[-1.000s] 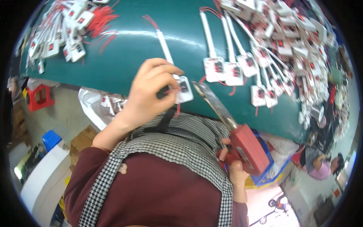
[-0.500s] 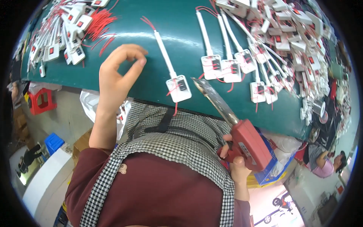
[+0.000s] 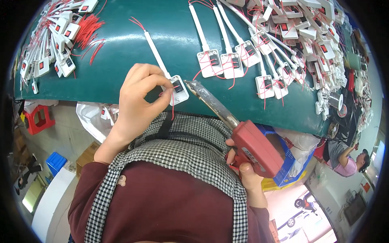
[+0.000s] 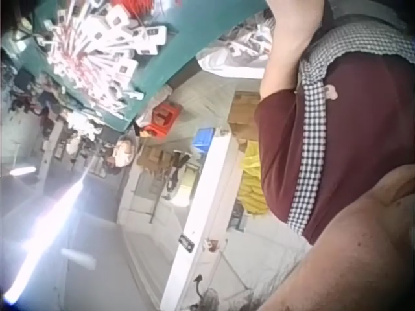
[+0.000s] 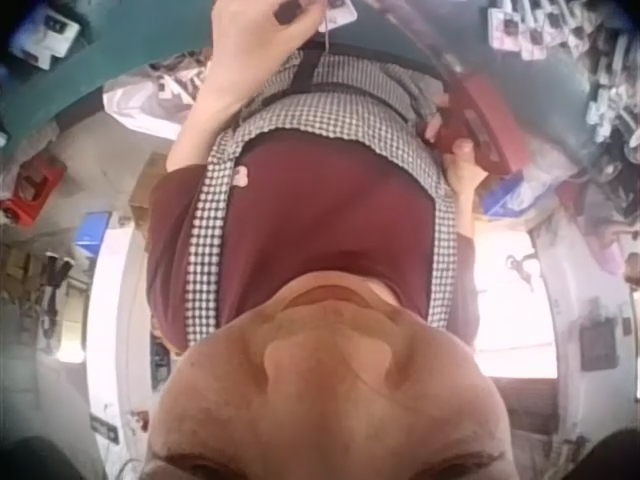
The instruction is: The person assembles small electronic components and wires into a plastic housing using a glue gun and adhesive tape.
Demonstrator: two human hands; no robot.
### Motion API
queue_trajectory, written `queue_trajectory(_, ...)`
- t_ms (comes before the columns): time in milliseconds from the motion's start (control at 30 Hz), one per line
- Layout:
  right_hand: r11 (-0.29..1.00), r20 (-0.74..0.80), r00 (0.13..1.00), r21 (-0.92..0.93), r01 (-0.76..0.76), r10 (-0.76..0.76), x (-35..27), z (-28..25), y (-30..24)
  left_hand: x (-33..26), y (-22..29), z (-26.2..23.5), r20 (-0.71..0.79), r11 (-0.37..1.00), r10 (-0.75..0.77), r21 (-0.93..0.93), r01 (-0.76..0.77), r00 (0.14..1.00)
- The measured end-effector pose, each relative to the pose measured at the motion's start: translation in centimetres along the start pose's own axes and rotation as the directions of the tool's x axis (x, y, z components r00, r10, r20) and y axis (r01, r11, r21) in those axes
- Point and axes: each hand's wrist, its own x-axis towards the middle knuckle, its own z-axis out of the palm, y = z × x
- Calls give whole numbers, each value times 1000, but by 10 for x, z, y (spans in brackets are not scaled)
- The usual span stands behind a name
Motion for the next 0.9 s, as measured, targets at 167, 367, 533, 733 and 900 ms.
queue_trajectory(167,999,59,998,-43,-19,22,1,-2,1,-2,-4,8,-79,999,40,1,-40,996)
queue_trajectory(367,998,74,997,-59,3,1,3,0,1,-1,-6,4,-21,997,70,31,-70,997)
queue_trajectory(533,996,22,1000,-82,-18,20,5,9,0,-1,-7,4,-19,997,68,22,-67,998)
queue_trajectory(733,990,-24,998,-120,-69,66,4,9,-1,-1,-7,4,-15,998,63,22,-63,998)
queue_trajectory(900,993,-4,997,-98,-71,71,4,7,1,-1,-7,4,-16,997,65,31,-64,998)
